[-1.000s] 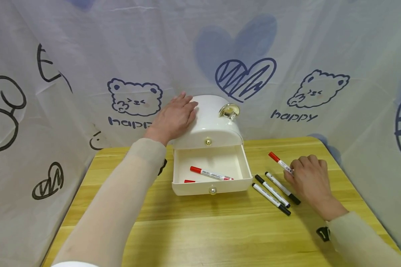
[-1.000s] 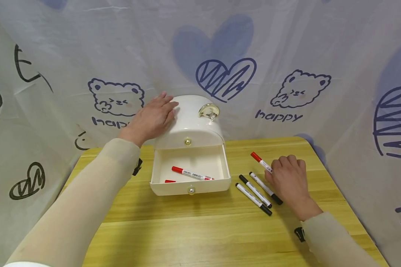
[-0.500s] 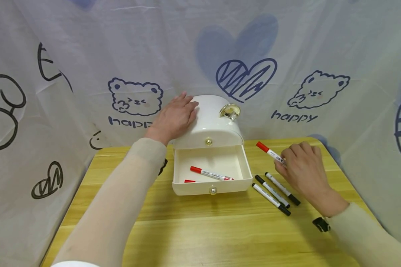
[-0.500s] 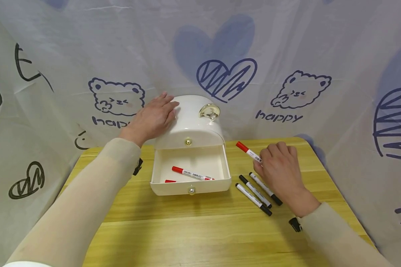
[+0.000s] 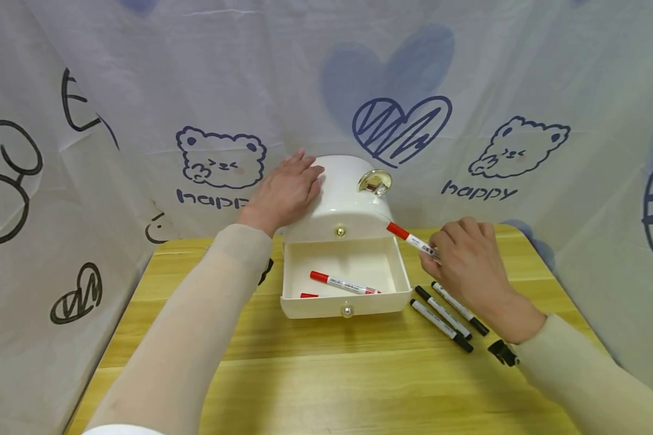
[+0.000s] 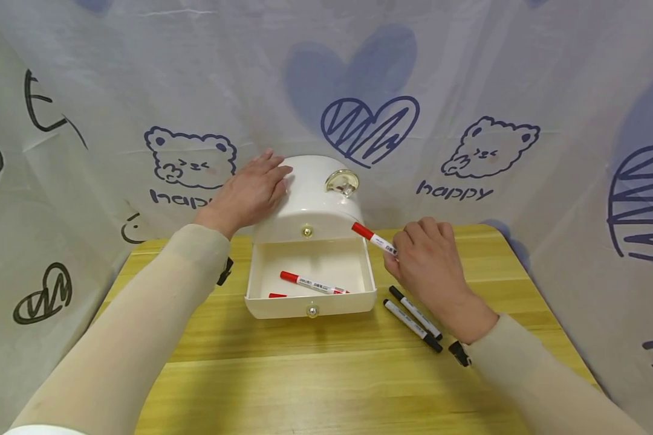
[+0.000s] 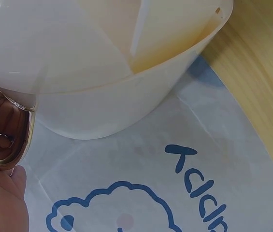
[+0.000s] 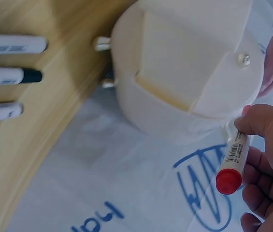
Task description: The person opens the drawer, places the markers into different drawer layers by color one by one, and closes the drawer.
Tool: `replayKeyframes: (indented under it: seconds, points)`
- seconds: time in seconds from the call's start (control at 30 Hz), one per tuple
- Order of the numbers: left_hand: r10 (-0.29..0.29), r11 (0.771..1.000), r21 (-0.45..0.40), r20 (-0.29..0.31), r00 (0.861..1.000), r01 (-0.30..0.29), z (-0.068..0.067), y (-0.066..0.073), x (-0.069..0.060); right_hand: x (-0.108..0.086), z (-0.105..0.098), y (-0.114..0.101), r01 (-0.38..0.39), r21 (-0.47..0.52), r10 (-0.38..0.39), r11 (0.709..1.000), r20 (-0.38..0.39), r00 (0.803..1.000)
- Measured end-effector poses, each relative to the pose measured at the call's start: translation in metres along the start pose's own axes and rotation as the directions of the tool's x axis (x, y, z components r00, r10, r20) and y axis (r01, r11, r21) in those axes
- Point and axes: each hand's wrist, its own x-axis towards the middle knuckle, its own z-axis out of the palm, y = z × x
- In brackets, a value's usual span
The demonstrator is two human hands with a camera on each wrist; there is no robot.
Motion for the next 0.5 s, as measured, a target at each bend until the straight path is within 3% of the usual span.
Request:
replayKeyframes:
  seconds: [0.5]
  points:
    - [0.013, 0.998, 0.058, 0.034, 0.999, -0.015, -0.004, 0.0, 0.002, 0.039, 0.017, -0.051, 0.087, 0.029, -0.087, 0.996, 0.015, 0.996]
